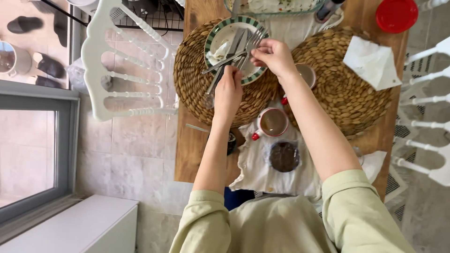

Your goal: The person clears a dining table by stacking plates, gathering cutlery, and collecting mugs and a small container. They place the items into a glass tray and move the tray aside. The table surface remains visible with woven placemats and a cloth runner.

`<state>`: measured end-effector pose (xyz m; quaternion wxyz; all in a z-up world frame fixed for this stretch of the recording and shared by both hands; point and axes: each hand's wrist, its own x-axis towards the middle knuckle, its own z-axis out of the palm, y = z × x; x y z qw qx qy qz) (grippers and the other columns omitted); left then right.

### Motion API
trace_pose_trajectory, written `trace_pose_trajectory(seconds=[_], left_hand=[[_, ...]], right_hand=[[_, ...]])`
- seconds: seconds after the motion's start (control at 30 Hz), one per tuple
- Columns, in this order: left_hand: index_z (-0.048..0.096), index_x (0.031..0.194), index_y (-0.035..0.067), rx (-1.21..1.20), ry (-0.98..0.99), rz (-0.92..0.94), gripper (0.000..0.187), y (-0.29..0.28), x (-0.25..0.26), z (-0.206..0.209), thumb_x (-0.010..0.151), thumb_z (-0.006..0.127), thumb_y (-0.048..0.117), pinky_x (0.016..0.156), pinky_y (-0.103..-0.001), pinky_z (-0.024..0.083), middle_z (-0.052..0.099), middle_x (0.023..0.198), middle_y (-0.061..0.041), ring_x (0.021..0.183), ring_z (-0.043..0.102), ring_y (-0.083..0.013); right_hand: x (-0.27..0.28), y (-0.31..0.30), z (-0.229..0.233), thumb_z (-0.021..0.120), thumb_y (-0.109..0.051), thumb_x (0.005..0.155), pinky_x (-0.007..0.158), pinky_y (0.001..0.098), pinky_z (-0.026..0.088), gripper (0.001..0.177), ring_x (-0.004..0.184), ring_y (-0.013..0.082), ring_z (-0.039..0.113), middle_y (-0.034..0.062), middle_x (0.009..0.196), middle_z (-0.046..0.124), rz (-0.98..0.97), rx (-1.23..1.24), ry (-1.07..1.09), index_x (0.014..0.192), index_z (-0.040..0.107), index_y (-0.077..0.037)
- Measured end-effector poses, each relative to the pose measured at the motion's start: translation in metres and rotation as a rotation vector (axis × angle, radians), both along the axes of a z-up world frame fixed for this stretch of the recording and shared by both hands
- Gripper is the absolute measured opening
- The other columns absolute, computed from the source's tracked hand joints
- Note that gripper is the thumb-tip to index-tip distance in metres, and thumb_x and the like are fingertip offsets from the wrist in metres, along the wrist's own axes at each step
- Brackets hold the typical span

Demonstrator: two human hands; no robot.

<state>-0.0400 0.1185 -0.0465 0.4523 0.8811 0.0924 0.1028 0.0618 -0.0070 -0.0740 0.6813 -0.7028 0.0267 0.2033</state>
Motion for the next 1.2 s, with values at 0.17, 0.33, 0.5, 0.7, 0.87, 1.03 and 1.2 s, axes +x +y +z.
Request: trace_pose_trajectory(seconds=[0.17,0.33,0.5,0.7,0.87,1.03,1.2], left_hand=[[0.049,0.083,-0.001,0.215,0.037,-0.031,0.014,0.011,0.010,-0.033,0.085,0.049,0.013,0.053,-0.040,0.045,0.060,0.070,-0.016,0.057,0.057,-0.0319],[0.047,0.082,0.004,0.345,0.139,-0.151,0.015,0.013,0.020,-0.054,0.090,0.040,0.014,0.053,-0.035,0.048,0.051,0.072,-0.012,0.063,0.060,-0.0290],[0.046,0.084,0.003,0.415,0.111,-0.164,0.009,0.006,0.027,-0.052,0.087,0.047,0.011,0.061,-0.038,0.049,0.052,0.077,-0.014,0.072,0.061,-0.0323],[0.046,0.088,0.007,0.630,0.170,-0.166,0.014,0.005,0.038,-0.080,0.083,0.055,0.016,0.067,-0.035,0.048,0.056,0.079,-0.010,0.078,0.060,-0.0272],[0.047,0.087,0.008,0.674,0.180,-0.194,0.014,0.005,0.044,-0.088,0.081,0.058,0.016,0.069,-0.034,0.048,0.058,0.082,-0.009,0.081,0.059,-0.0257],[0.049,0.088,0.009,0.705,0.194,-0.196,0.015,0.004,0.044,-0.072,0.081,0.059,0.017,0.069,-0.030,0.049,0.056,0.084,-0.007,0.081,0.058,-0.0221],[0.054,0.090,0.000,0.465,0.065,-0.115,0.017,0.003,0.033,-0.044,0.079,0.060,0.012,0.066,-0.033,0.049,0.055,0.083,-0.011,0.073,0.055,-0.0223]], right_hand=[[-0.016,-0.005,-0.012,0.063,-0.004,0.078,0.053,0.0162,0.054,0.025,0.059,0.0099,0.063,0.0067,0.077,0.063,-0.030,-0.300,-0.038,0.100,0.053,0.001],[-0.021,-0.016,-0.041,0.063,-0.013,0.075,0.040,0.0180,0.049,0.009,0.043,0.0114,0.060,0.0035,0.058,0.061,0.015,-0.484,-0.117,0.083,0.063,-0.009],[-0.015,-0.006,-0.072,0.071,-0.021,0.072,0.064,0.0344,0.051,0.010,0.073,0.0226,0.064,0.0007,0.068,0.065,0.126,-0.907,-0.424,0.078,0.065,-0.017],[-0.023,0.006,-0.035,0.065,0.000,0.073,0.068,0.0378,0.050,0.014,0.079,0.0293,0.062,0.0105,0.079,0.061,0.204,-0.868,-0.548,0.086,0.061,-0.006],[-0.024,0.012,-0.034,0.060,0.005,0.077,0.071,0.0392,0.050,0.014,0.085,0.0333,0.060,0.0161,0.088,0.057,0.250,-0.877,-0.592,0.089,0.060,-0.001],[-0.025,0.011,-0.038,0.059,0.008,0.075,0.072,0.0402,0.049,0.018,0.084,0.0336,0.060,0.0153,0.088,0.056,0.253,-0.862,-0.654,0.090,0.060,-0.001],[-0.022,-0.017,-0.021,0.059,-0.002,0.081,0.053,0.0186,0.049,0.007,0.054,0.0119,0.050,0.0097,0.086,0.056,0.101,-0.856,-0.582,0.087,0.062,-0.006]])
